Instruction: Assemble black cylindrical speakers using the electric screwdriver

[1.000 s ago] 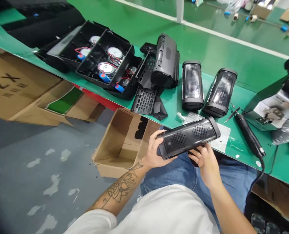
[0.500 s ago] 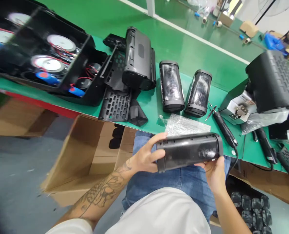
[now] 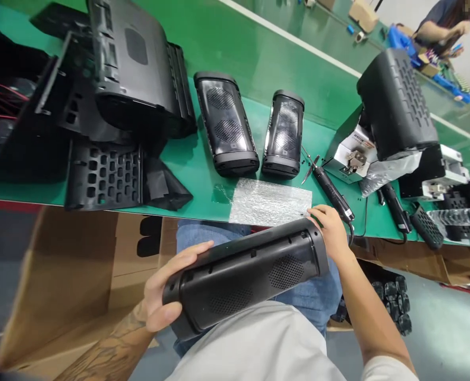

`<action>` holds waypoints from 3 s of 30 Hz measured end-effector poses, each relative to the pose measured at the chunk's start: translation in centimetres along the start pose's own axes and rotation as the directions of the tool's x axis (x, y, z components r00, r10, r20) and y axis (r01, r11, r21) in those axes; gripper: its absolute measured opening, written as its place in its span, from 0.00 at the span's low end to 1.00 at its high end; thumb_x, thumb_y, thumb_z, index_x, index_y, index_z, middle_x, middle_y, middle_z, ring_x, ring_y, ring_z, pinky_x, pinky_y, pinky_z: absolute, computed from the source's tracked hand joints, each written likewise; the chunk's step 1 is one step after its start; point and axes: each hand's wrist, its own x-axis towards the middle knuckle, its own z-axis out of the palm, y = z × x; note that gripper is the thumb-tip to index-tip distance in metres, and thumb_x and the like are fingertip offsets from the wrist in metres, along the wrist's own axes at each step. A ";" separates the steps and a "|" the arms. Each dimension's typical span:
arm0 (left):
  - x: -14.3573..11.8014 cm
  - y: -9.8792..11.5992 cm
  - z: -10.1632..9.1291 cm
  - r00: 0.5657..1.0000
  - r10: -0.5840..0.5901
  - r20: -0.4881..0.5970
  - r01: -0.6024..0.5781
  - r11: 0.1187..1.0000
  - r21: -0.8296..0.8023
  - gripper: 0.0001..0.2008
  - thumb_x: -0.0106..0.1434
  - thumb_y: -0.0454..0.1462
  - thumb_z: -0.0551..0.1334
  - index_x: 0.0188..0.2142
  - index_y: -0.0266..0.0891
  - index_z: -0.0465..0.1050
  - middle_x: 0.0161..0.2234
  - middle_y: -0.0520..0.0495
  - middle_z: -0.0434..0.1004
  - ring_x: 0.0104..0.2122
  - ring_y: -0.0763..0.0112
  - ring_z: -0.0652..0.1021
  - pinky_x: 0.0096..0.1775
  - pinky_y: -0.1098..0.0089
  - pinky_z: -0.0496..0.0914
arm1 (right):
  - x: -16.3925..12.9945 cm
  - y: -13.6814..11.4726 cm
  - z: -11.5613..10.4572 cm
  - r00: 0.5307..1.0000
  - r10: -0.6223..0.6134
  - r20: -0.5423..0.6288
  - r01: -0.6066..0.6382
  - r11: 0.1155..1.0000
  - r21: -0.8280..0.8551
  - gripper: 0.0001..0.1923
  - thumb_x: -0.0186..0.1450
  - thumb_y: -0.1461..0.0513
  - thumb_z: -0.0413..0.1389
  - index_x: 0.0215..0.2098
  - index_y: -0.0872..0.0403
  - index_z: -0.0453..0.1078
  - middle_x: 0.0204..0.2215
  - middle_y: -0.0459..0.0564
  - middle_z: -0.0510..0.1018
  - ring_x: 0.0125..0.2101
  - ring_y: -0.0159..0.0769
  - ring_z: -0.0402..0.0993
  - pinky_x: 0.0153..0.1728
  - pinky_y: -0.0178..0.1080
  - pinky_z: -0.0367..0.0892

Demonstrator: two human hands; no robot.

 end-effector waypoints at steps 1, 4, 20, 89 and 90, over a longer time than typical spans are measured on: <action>-0.2 0.5 0.0 0.999 0.027 0.023 -0.028 0.999 0.044 0.41 0.63 0.46 0.74 0.73 0.47 0.68 0.68 0.34 0.76 0.65 0.41 0.80 0.62 0.45 0.81 | 0.7 0.2 0.6 0.999 -0.039 0.019 0.039 0.999 -0.029 0.26 0.77 0.39 0.55 0.48 0.48 0.85 0.48 0.54 0.80 0.49 0.43 0.78 0.54 0.46 0.77; -0.8 1.2 0.8 0.989 0.088 0.116 -0.108 0.978 0.177 0.47 0.61 0.42 0.74 0.77 0.45 0.61 0.69 0.29 0.75 0.65 0.39 0.81 0.60 0.45 0.83 | 1.7 0.3 1.6 0.991 -0.124 0.052 0.130 0.986 -0.109 0.25 0.79 0.42 0.54 0.44 0.48 0.85 0.42 0.54 0.80 0.43 0.41 0.77 0.45 0.43 0.75; 9.7 -1.5 1.2 0.742 0.572 0.349 -0.669 0.596 0.444 0.31 0.63 0.39 0.74 0.63 0.63 0.74 0.70 0.46 0.70 0.71 0.43 0.73 0.59 0.38 0.83 | 6.1 5.5 -5.6 0.978 -0.102 -0.183 0.016 0.908 -0.419 0.21 0.75 0.53 0.51 0.48 0.58 0.81 0.36 0.56 0.80 0.32 0.40 0.73 0.36 0.41 0.68; 12.7 1.1 -7.6 0.793 -0.227 -0.565 0.600 0.132 0.789 0.13 0.70 0.43 0.61 0.45 0.39 0.81 0.43 0.38 0.79 0.48 0.49 0.81 0.51 0.56 0.74 | -3.3 -15.0 11.0 0.751 -0.660 -0.009 0.647 0.732 0.214 0.14 0.81 0.62 0.48 0.60 0.57 0.69 0.54 0.57 0.78 0.54 0.36 0.78 0.53 0.39 0.80; 12.3 1.2 -7.6 0.797 -0.190 -0.573 0.601 0.160 0.783 0.12 0.70 0.43 0.61 0.44 0.40 0.81 0.41 0.40 0.78 0.46 0.52 0.81 0.48 0.58 0.74 | -2.5 -15.9 12.8 0.764 -0.645 -0.017 0.634 0.746 0.205 0.16 0.81 0.61 0.47 0.61 0.58 0.69 0.57 0.59 0.77 0.57 0.37 0.77 0.58 0.40 0.79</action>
